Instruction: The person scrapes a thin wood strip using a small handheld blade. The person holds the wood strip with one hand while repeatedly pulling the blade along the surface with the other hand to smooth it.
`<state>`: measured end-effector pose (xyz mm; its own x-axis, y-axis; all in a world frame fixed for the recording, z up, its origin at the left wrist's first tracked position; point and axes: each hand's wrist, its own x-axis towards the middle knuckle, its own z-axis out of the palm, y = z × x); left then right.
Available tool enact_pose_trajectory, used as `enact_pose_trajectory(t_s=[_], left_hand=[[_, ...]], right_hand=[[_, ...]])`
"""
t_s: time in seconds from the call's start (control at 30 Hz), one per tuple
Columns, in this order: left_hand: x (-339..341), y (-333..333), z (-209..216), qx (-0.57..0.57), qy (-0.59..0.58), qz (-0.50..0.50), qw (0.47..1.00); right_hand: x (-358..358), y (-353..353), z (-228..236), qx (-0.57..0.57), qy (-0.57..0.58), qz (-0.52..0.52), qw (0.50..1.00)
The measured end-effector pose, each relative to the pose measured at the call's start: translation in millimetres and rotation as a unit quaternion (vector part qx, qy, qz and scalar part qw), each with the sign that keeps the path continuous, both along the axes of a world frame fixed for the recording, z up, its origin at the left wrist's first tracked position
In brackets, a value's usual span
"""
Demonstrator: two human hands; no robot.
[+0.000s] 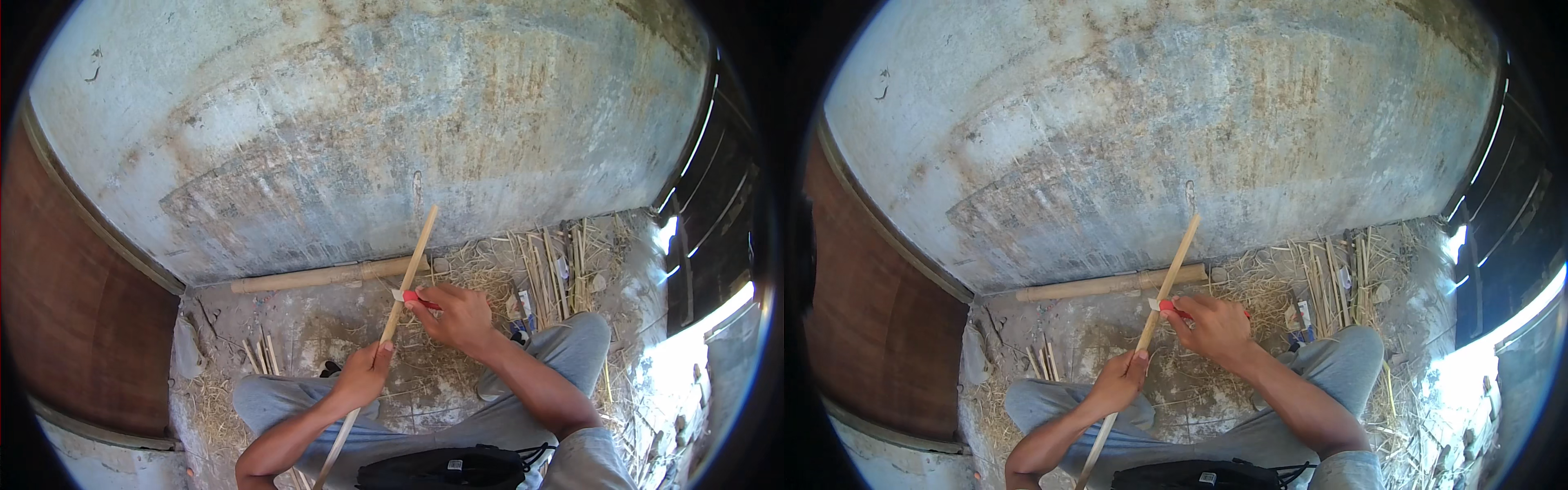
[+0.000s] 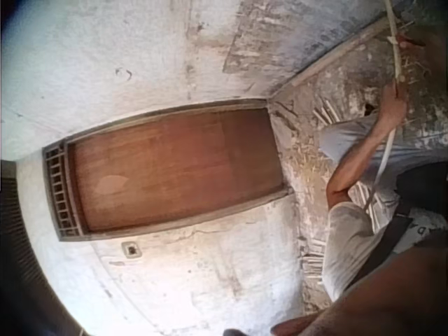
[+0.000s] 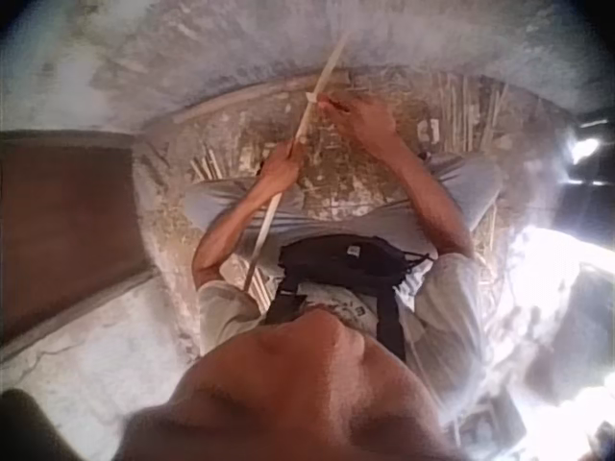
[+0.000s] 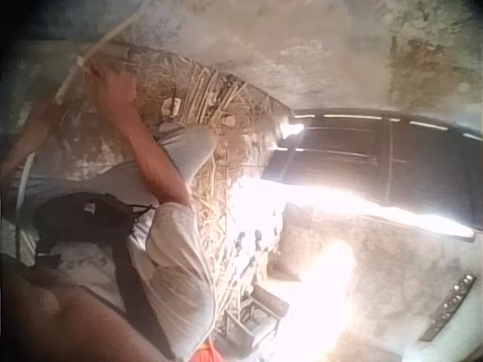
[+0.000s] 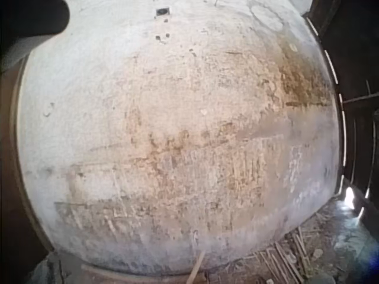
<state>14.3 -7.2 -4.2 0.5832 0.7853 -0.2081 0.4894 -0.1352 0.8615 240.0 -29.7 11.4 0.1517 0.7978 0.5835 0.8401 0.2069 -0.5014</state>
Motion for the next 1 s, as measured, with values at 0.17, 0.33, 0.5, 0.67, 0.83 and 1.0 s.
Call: enact_pose_trajectory(t_s=[0.17, 0.33, 0.5, 0.67, 0.83, 1.0], left_hand=[[2, -3, 6, 0.018, 0.023, 0.010, 1.000], [3, -1, 2, 0.019, 0.031, 0.016, 0.999], [0, -24, 6, 0.016, 0.081, -0.040, 0.996], [0, -17, 19, 0.004, 0.046, -0.056, 0.997], [-1, -2, 12, -0.021, 0.009, -0.029, 0.999], [-4, -1, 13, -0.029, 0.022, -0.015, 0.999]], right_hand=[[6, 5, -2, -0.009, 0.012, -0.010, 1.000], [10, 10, -8, 0.026, 0.023, -0.014, 0.999], [88, 25, -3, -0.050, 0.058, -0.159, 0.984], [74, 11, 27, -0.045, 0.138, -0.154, 0.977], [19, -6, 17, -0.011, 0.113, -0.041, 0.993], [-5, -19, 14, -0.007, 0.062, 0.052, 0.997]])
